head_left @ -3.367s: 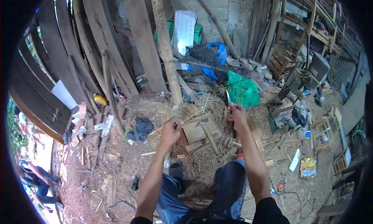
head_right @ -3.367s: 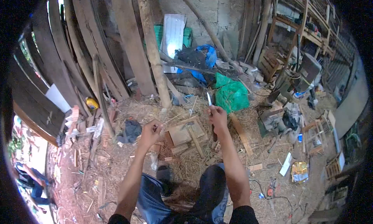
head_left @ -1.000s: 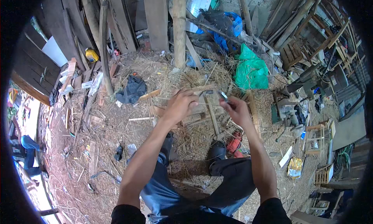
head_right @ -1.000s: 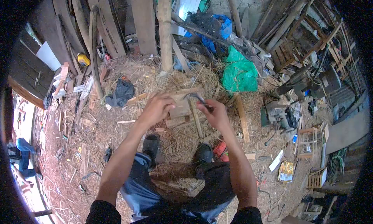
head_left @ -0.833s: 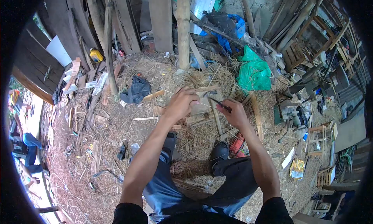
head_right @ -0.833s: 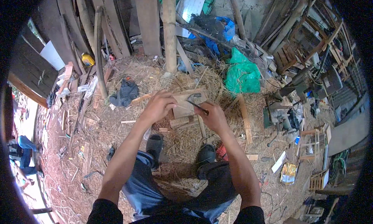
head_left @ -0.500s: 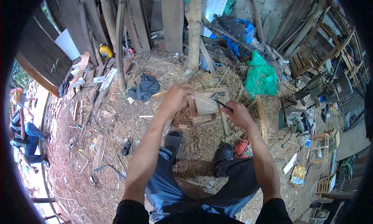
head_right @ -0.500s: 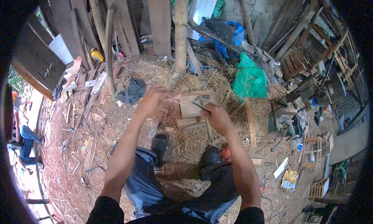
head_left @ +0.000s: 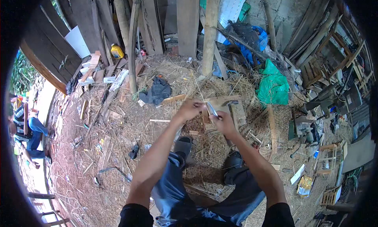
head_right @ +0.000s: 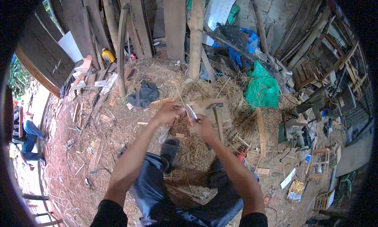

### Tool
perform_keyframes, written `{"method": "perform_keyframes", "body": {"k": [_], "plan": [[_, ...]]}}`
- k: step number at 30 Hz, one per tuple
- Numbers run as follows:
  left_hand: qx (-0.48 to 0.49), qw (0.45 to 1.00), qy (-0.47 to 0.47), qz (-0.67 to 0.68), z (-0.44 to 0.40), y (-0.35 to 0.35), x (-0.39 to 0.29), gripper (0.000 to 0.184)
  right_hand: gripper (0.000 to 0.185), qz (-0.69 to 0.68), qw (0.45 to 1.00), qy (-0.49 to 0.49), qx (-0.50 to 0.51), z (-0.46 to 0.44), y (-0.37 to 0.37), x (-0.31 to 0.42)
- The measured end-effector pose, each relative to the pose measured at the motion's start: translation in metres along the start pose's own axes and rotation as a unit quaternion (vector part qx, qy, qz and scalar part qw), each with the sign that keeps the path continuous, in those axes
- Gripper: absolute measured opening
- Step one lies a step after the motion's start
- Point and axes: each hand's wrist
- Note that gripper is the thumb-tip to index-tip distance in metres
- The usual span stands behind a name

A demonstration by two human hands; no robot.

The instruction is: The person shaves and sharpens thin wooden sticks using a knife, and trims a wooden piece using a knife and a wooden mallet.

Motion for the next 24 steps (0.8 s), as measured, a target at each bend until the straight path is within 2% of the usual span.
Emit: {"method": "perform_keyframes", "body": {"k": [1, 2, 4, 5, 7, 8, 9, 11, 13, 15, 17, 19, 20, 24], "plan": [[0.0, 1.0, -0.002, -0.003, -0.005, -0.002, 0.001, 0.025, 0.017, -0.061, 0.998, 0.021, 0.017, -0.011, 0.013, 0.004], [-0.004, 0.999, -0.011, -0.037, -0.01, -0.005, 0.003, 0.025, 0.017, -0.063, 0.998, 0.019, 0.018, -0.021, 0.024, 0.006], [-0.022, 0.996, -0.026, -0.085, -0.021, -0.017, 0.017, 0.025, 0.015, -0.288, 0.952, 0.101, 0.037, -0.041, 0.043, 0.014], [-0.021, 0.996, -0.028, -0.082, -0.025, -0.024, 0.03, 0.025, 0.015, -0.288, 0.951, 0.104, 0.038, -0.053, 0.053, 0.013], [-0.085, 0.994, -0.05, 0.045, -0.027, -0.037, 0.061, 0.026, 0.014, -0.336, 0.938, 0.083, 0.024, -0.076, 0.08, 0.0], [-0.061, 0.988, -0.108, 0.089, -0.023, -0.046, 0.072, 0.022, 0.011, -0.343, 0.933, 0.104, -0.012, -0.089, 0.097, -0.008], [-0.062, 0.987, -0.117, 0.092, -0.024, -0.05, 0.093, 0.022, 0.011, -0.346, 0.932, 0.111, -0.007, -0.102, 0.114, -0.029], [-0.101, 0.968, -0.103, 0.208, -0.026, -0.049, 0.145, 0.022, 0.011, -0.383, 0.916, 0.121, 0.018, -0.123, 0.148, -0.08], [-0.107, 0.95, -0.119, 0.268, -0.031, -0.05, 0.2, 0.022, 0.012, -0.384, 0.918, 0.095, -0.017, -0.142, 0.185, -0.118], [-0.11, 0.929, -0.136, 0.326, -0.042, -0.048, 0.25, 0.024, 0.012, -0.287, 0.948, 0.129, -0.036, -0.162, 0.214, -0.158], [-0.164, 0.947, -0.19, 0.2, -0.053, -0.044, 0.293, 0.024, 0.013, -0.244, 0.954, 0.171, -0.032, -0.175, 0.231, -0.179], [-0.155, 0.938, -0.208, 0.23, -0.057, -0.041, 0.305, 0.023, 0.031, -0.251, 0.951, 0.176, -0.046, -0.18, 0.244, -0.188], [-0.172, 0.938, -0.21, 0.215, -0.058, -0.038, 0.308, 0.023, 0.035, -0.185, 0.97, 0.143, -0.071, -0.187, 0.26, -0.207], [-0.221, 0.949, -0.16, 0.159, -0.065, -0.03, 0.356, 0.021, 0.039, -0.087, 0.971, 0.219, -0.049, -0.195, 0.254, -0.193]]}}
Point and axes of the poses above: each hand's wrist, its own z-axis away from the middle knuckle, its own y-axis out of the palm, x = y × z, and after that the axes turned 13 degrees about x, right-handed
